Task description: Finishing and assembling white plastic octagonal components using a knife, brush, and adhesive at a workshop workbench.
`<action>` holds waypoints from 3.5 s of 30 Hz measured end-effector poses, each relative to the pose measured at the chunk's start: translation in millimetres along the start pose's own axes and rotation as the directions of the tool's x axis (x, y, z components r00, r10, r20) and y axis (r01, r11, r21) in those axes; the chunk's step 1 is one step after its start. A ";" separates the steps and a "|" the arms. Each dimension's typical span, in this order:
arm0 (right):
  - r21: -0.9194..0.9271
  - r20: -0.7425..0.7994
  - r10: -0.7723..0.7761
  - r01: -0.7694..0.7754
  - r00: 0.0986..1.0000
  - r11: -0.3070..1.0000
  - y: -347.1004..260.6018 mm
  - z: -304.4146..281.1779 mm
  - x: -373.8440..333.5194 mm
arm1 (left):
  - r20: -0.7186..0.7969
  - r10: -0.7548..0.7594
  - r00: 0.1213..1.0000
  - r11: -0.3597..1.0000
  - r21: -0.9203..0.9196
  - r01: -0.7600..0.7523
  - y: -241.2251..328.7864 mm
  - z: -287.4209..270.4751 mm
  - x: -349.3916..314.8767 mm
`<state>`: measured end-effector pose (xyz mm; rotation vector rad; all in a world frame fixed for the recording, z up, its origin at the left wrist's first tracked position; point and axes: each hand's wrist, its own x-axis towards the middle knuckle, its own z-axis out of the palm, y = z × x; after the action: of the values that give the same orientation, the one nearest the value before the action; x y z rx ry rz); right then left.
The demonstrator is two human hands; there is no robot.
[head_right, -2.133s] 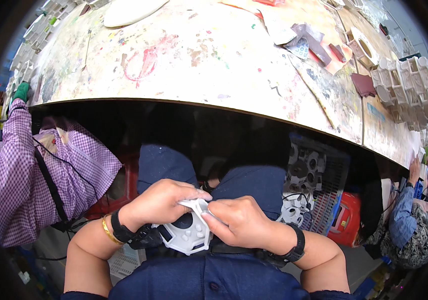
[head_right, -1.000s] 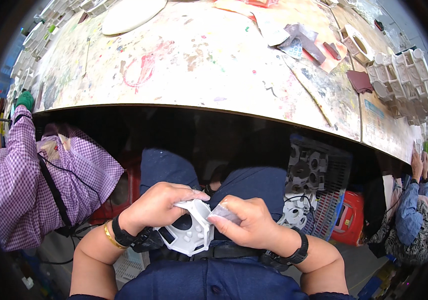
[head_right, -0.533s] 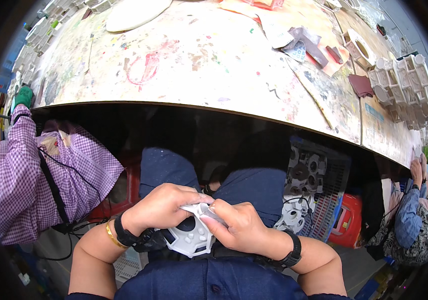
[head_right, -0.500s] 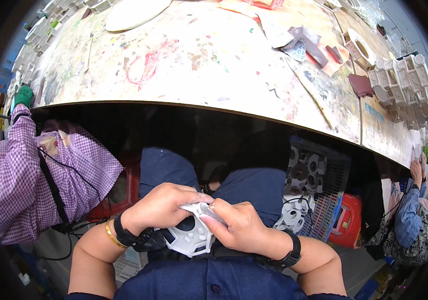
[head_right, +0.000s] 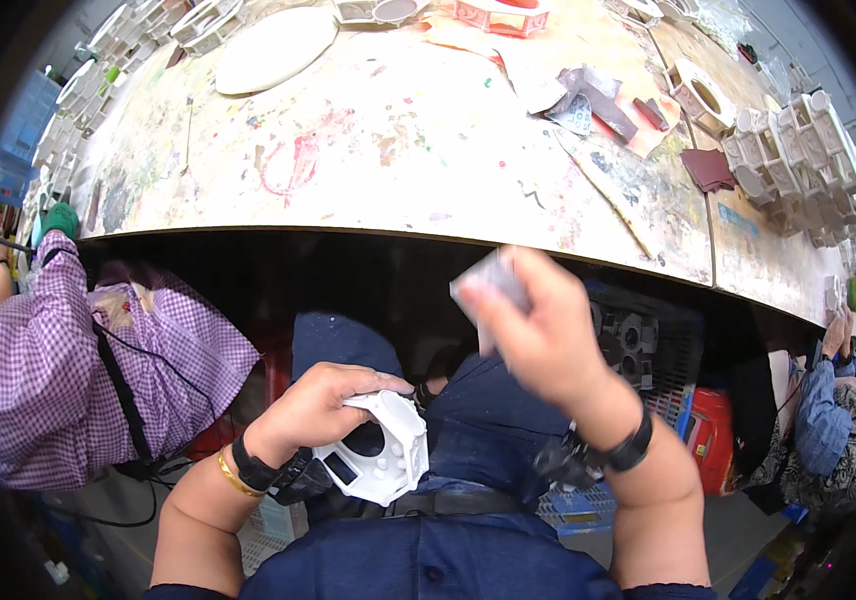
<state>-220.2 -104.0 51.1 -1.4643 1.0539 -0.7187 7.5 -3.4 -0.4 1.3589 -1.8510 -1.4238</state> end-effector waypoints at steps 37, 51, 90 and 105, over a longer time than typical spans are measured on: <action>0.328 0.487 0.157 -0.347 0.859 0.879 32.4 43.6 -42.0 | 0.124 -0.345 0.930 0.705 -0.619 0.345 25.1 -45.0 -5.1; 0.483 0.071 0.099 -0.121 0.993 0.867 44.4 43.6 -28.1 | -0.580 -0.289 0.762 0.794 -0.589 -0.147 2.2 -39.5 -30.2; -0.902 -0.187 -0.747 0.190 0.639 0.388 48.3 -92.2 56.1 | -0.586 -0.193 0.787 0.690 -0.652 -0.316 18.0 -4.8 -9.1; -0.962 -0.023 -0.706 0.176 0.707 0.208 38.8 -101.4 63.9 | -0.546 -0.155 0.824 0.625 -0.700 -0.346 -3.1 -9.5 -12.2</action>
<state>-292.0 -203.6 23.0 -2.8513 1.5387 -1.0094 21.6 2.9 3.0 1.0064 -0.7204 -1.3109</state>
